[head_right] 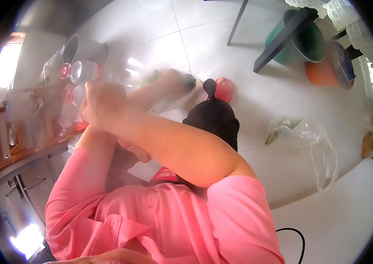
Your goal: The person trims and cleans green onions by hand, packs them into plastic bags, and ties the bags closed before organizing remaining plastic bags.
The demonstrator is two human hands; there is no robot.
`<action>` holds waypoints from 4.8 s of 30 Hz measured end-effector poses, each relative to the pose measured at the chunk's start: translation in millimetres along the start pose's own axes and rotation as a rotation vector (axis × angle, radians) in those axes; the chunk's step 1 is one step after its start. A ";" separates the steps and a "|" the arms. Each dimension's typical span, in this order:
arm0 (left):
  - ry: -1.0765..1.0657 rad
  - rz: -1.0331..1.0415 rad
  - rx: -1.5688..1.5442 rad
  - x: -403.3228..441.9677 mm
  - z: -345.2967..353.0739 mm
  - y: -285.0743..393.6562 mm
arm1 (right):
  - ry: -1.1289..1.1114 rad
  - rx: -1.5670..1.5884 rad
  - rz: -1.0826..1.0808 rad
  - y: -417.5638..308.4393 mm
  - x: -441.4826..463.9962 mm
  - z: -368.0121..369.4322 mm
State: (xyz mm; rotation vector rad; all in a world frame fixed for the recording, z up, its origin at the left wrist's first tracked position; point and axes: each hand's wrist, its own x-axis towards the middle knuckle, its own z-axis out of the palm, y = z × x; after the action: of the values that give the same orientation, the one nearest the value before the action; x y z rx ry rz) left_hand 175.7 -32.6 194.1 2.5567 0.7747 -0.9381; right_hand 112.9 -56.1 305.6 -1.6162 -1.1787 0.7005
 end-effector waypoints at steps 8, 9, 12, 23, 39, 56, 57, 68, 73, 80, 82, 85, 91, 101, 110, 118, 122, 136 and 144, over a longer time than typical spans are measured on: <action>0.212 0.476 -0.375 21.6 9.9 -58.6 | -0.092 0.030 0.085 31.2 48.1 -61.7; 0.235 0.519 -0.433 22.9 10.3 -61.8 | -0.097 0.072 0.162 33.8 52.0 -64.0; 0.281 0.620 -0.564 27.5 7.7 -69.7 | -0.104 0.084 0.195 39.8 55.0 -74.1; 0.537 0.493 -0.855 -15.8 12.6 -57.4 | -0.117 0.088 0.377 48.4 57.6 -93.8; 1.018 0.057 -0.664 -148.2 -40.8 -60.5 | -0.280 0.227 0.016 42.2 39.2 -113.3; 1.592 0.298 -0.475 -227.9 -37.0 -117.5 | -0.266 0.645 -0.297 -23.5 16.7 16.5; 1.728 0.343 -0.490 -227.8 -31.0 -119.8 | -0.287 0.642 -0.299 -26.4 13.0 20.7; 1.333 0.353 -1.039 -218.4 57.3 -153.2 | -0.374 0.681 -0.026 -58.4 -23.4 29.4; 1.344 0.443 -1.212 -220.3 59.8 -137.7 | -0.409 0.684 0.019 -60.6 -25.7 28.3; 1.359 0.404 -1.543 -222.8 55.6 -114.5 | -0.506 0.196 -0.103 -70.2 -20.7 10.5; 1.328 0.380 -1.597 -215.9 62.1 -119.3 | -0.431 -0.011 -0.295 -62.1 -21.1 6.3; 1.235 0.282 -1.677 -204.3 68.8 -123.9 | -0.286 -0.583 -0.691 -70.3 -24.1 -9.2; 1.295 0.246 -1.297 -203.8 61.6 -112.6 | -0.401 -0.570 -0.952 -67.9 -36.1 14.7; 0.973 0.565 -1.394 -208.2 78.1 -109.7 | -0.868 0.155 -0.384 -53.8 -34.3 19.1; 0.882 0.391 -1.341 -223.8 86.4 -96.0 | -0.400 -0.236 -0.446 -42.1 -32.7 -21.7; 0.870 0.288 -1.395 -222.9 88.2 -105.0 | -0.532 -0.215 -0.170 -25.7 -44.7 -18.6; 0.499 0.212 -1.267 -232.7 83.3 -126.2 | -0.485 -0.074 -0.110 -23.2 -52.1 -17.0; 0.162 0.365 -1.024 -249.7 65.6 -129.2 | -0.637 0.096 -0.476 -16.9 -64.5 -11.8; 1.123 0.474 -0.198 -235.6 104.8 -113.4 | -1.005 0.073 0.188 17.8 -54.1 -4.6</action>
State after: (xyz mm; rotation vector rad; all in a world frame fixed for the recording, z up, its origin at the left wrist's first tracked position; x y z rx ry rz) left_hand -93.6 -78.4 262.9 2.7326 0.3867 0.7575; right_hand 103.7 -108.9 285.7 -1.3135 -1.6520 1.7759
